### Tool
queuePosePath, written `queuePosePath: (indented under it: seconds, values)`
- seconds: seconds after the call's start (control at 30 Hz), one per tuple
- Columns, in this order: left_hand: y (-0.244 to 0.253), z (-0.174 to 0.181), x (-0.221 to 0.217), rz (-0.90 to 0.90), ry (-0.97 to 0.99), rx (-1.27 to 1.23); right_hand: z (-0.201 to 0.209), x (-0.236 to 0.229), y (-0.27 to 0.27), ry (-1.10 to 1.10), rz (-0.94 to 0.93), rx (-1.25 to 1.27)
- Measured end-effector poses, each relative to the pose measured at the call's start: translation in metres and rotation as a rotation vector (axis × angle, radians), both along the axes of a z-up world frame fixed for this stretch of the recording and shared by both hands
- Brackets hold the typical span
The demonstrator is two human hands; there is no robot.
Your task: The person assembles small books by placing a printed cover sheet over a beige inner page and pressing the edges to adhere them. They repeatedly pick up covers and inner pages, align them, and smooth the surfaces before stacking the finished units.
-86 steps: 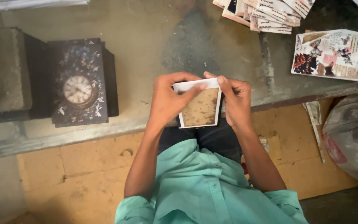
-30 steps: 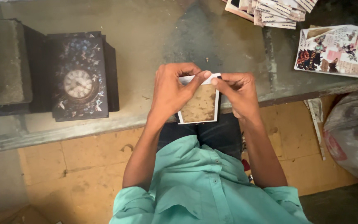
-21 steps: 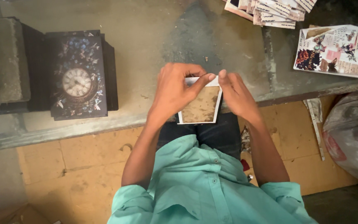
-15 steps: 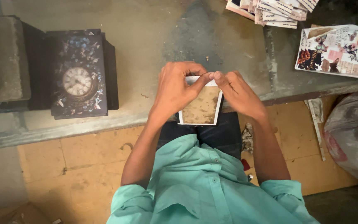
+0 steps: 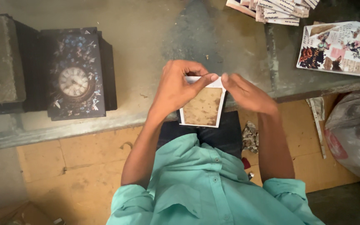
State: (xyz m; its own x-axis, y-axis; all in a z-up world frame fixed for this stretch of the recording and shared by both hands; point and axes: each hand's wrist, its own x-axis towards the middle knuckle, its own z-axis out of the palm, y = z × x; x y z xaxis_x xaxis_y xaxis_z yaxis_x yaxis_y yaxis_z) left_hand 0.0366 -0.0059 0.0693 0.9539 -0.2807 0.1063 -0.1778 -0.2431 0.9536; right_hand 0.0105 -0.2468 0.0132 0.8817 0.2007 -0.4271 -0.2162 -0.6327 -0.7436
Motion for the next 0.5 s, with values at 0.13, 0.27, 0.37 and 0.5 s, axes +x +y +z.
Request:
queuePosePath:
  seconds: [0.13,0.27,0.37,0.5]
  values:
    - [-0.002,0.001,-0.003,0.028,0.094,0.06,-0.007,0.0,0.002,-0.017,-0.032,0.069]
    - [-0.002,0.002,-0.005,0.016,0.043,-0.008,-0.01,0.008,0.006,0.028,0.108,0.361]
    - [0.0,0.0,-0.005,0.033,0.048,0.008,-0.011,0.008,0.006,0.071,0.059,0.331]
    - [0.0,-0.009,-0.004,0.023,0.066,-0.039,-0.007,0.007,0.006,0.039,0.05,0.314]
